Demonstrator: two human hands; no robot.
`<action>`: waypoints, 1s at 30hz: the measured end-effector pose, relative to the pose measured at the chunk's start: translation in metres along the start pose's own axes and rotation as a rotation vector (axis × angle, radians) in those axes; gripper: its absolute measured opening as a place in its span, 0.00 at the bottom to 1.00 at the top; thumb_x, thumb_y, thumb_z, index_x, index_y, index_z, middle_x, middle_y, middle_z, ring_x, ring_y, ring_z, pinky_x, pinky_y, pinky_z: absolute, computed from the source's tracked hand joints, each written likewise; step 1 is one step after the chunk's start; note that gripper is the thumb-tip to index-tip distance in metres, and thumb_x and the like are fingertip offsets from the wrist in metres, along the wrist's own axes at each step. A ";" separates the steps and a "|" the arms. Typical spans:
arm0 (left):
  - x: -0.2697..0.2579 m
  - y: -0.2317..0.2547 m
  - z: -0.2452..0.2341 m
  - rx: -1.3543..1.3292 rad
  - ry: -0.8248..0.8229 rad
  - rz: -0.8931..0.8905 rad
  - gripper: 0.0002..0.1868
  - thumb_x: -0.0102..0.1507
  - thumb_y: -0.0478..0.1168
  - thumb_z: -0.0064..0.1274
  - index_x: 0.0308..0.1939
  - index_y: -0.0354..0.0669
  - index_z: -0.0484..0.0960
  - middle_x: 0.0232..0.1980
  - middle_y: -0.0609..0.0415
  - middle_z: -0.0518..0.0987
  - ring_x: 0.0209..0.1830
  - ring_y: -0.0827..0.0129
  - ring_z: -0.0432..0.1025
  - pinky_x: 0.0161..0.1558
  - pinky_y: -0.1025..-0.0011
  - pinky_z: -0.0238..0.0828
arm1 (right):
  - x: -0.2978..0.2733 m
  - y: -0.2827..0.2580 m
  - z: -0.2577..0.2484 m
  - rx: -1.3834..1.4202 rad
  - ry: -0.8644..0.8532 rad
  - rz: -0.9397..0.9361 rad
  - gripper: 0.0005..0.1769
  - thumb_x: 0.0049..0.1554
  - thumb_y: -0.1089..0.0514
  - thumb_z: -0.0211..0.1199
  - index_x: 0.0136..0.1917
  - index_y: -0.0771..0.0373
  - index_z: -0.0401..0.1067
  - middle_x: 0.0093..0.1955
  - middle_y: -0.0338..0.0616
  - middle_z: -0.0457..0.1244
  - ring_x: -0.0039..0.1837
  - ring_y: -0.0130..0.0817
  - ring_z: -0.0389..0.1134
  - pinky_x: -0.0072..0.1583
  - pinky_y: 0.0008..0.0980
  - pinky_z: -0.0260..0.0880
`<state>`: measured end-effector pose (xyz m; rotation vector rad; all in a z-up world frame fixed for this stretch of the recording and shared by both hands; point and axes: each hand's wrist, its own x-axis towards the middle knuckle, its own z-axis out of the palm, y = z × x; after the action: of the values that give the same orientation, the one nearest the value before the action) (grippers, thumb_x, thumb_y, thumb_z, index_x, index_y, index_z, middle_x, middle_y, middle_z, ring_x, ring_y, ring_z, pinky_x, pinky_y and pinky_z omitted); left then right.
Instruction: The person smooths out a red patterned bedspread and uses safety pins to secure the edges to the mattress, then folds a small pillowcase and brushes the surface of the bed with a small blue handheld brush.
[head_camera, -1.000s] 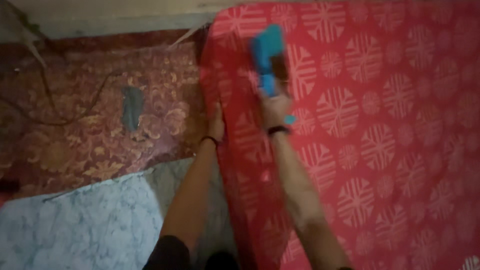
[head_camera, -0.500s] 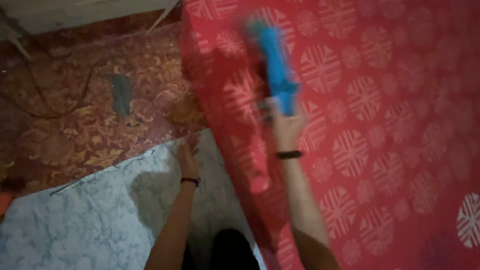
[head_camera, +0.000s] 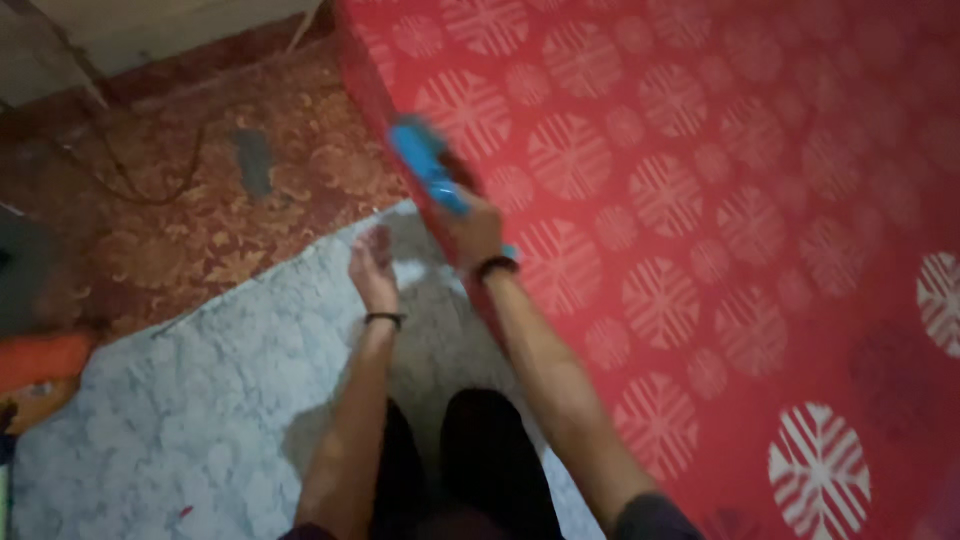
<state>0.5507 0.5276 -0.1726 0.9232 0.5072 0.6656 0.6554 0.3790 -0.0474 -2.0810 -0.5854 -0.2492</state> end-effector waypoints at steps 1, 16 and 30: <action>-0.004 0.004 -0.010 -0.111 0.015 0.014 0.28 0.76 0.55 0.36 0.61 0.33 0.77 0.58 0.45 0.81 0.50 0.67 0.73 0.51 0.69 0.70 | -0.005 -0.021 0.003 0.111 -0.178 0.107 0.18 0.58 0.47 0.67 0.55 0.61 0.78 0.47 0.51 0.72 0.48 0.44 0.74 0.48 0.42 0.72; -0.185 0.022 0.160 0.893 -0.750 0.502 0.23 0.74 0.46 0.38 0.67 0.34 0.73 0.68 0.37 0.73 0.70 0.44 0.65 0.72 0.53 0.58 | -0.184 0.050 -0.182 0.186 0.504 0.578 0.24 0.56 0.44 0.71 0.53 0.67 0.76 0.36 0.45 0.64 0.39 0.33 0.63 0.43 0.43 0.67; -0.411 -0.106 0.163 1.227 -1.522 0.792 0.39 0.64 0.60 0.47 0.76 0.48 0.64 0.80 0.46 0.59 0.81 0.41 0.47 0.74 0.32 0.31 | -0.736 0.005 -0.546 -1.165 1.142 1.355 0.20 0.52 0.50 0.70 0.48 0.70 0.77 0.42 0.63 0.69 0.44 0.62 0.71 0.47 0.57 0.69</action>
<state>0.4049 0.0992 -0.1313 2.4695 -1.0341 0.0758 0.0476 -0.3070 -0.0407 -2.2826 1.9685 -0.9582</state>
